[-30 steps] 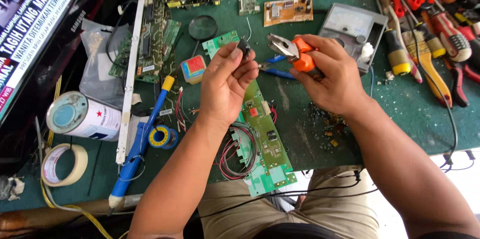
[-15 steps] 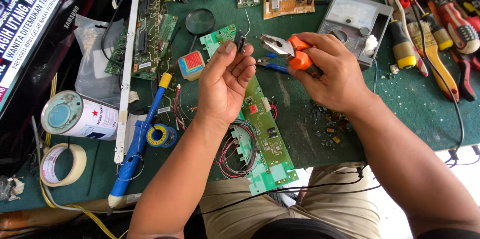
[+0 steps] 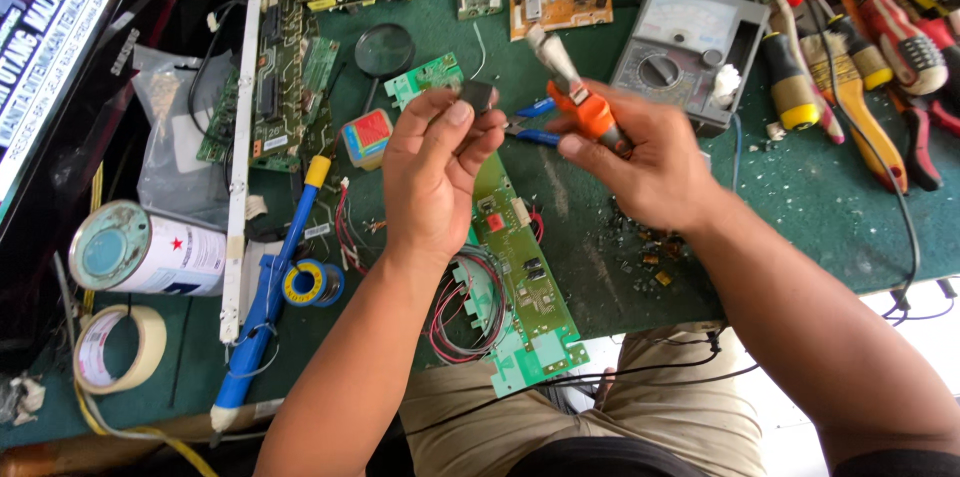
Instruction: The person uses a soldering iron and solder wire to attach components to a green circuit board. They then use pliers to strip the insulation from a black wire and prepare it for connection.
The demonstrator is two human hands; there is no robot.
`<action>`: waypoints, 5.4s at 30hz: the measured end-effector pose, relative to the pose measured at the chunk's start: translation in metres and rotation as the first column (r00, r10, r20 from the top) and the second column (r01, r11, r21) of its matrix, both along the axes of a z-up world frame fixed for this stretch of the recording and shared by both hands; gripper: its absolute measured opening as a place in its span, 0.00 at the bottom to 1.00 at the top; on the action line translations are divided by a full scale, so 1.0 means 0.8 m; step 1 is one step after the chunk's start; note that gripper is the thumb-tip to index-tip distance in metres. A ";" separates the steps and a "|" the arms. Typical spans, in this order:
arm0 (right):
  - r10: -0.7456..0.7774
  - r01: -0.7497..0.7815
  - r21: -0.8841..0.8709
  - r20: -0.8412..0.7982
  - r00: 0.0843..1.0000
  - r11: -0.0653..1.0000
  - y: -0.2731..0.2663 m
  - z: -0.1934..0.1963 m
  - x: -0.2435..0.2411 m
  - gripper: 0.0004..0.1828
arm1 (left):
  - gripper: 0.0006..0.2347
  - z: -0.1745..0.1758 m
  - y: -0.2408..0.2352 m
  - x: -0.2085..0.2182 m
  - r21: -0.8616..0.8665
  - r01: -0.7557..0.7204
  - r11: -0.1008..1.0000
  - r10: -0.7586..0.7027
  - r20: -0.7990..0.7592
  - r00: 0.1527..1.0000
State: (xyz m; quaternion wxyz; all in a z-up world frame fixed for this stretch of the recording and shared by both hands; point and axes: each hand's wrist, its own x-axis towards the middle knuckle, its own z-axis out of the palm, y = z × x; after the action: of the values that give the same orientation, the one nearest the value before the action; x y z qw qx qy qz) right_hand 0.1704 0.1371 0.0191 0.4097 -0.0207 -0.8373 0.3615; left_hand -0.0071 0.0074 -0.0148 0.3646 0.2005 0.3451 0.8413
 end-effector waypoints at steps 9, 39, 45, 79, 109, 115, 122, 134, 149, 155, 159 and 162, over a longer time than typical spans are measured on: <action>0.075 0.174 -0.537 0.409 0.909 0.825 -0.017 -0.006 -0.010 0.12 | 0.09 -0.024 0.014 0.009 -0.019 -0.137 0.990 0.135 -0.072 0.988; 0.101 -0.049 -0.143 0.383 0.918 0.988 0.001 -0.031 -0.007 0.12 | 0.11 -0.021 0.008 0.009 -0.007 -0.001 1.000 0.000 -0.126 0.992; -0.144 0.131 0.062 0.475 0.868 0.990 0.002 -0.038 -0.003 0.12 | 0.14 0.002 -0.007 0.008 -0.274 0.061 0.960 -0.185 -0.452 0.873; 0.062 -0.071 0.063 0.143 0.988 0.995 0.001 -0.028 -0.001 0.11 | 0.08 -0.037 0.010 0.001 -0.034 -0.063 0.997 0.049 -0.326 0.944; 0.076 -0.068 -0.255 0.020 0.997 0.965 0.003 -0.005 0.010 0.12 | 0.09 -0.001 0.000 0.003 0.074 0.059 0.996 0.002 -0.643 0.766; 0.149 -0.080 -0.446 0.124 0.981 0.892 -0.013 0.016 0.008 0.12 | 0.08 0.000 -0.002 0.001 0.052 0.028 0.998 0.010 -0.624 0.782; 0.187 -0.094 -0.705 0.055 0.981 0.703 0.022 -0.053 0.007 0.10 | 0.08 0.003 -0.004 0.005 0.059 0.092 0.994 -0.051 -0.502 0.864; 0.071 0.070 -0.669 0.181 0.981 0.740 0.015 -0.046 -0.002 0.08 | 0.08 -0.015 0.002 0.002 0.114 -0.059 0.992 0.125 -0.759 0.639; -0.018 0.206 -0.331 0.492 0.870 0.921 0.005 -0.027 0.000 0.10 | 0.06 0.010 -0.003 0.008 0.246 -0.345 0.906 0.326 -0.925 0.196; 0.261 -0.072 -0.458 0.365 0.894 0.886 -0.011 0.000 0.004 0.03 | 0.08 0.001 -0.001 0.001 0.057 -0.224 0.973 0.175 -0.814 0.554; 0.315 -0.101 -0.400 0.517 0.796 0.911 0.001 -0.012 0.003 0.14 | 0.15 0.021 -0.020 0.003 -0.112 -0.151 0.982 0.002 -0.798 0.603; 0.391 -0.236 -0.541 0.190 0.901 0.807 0.003 -0.017 0.003 0.25 | 0.27 0.022 -0.021 -0.002 -0.101 0.087 0.991 -0.130 -0.590 0.797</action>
State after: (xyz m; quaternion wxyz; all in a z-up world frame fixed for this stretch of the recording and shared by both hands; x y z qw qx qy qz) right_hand 0.1732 0.1399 0.0053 0.1952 -0.0402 -0.7556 0.6240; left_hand -0.0088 -0.0094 0.0031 0.2922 0.4607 0.4586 0.7015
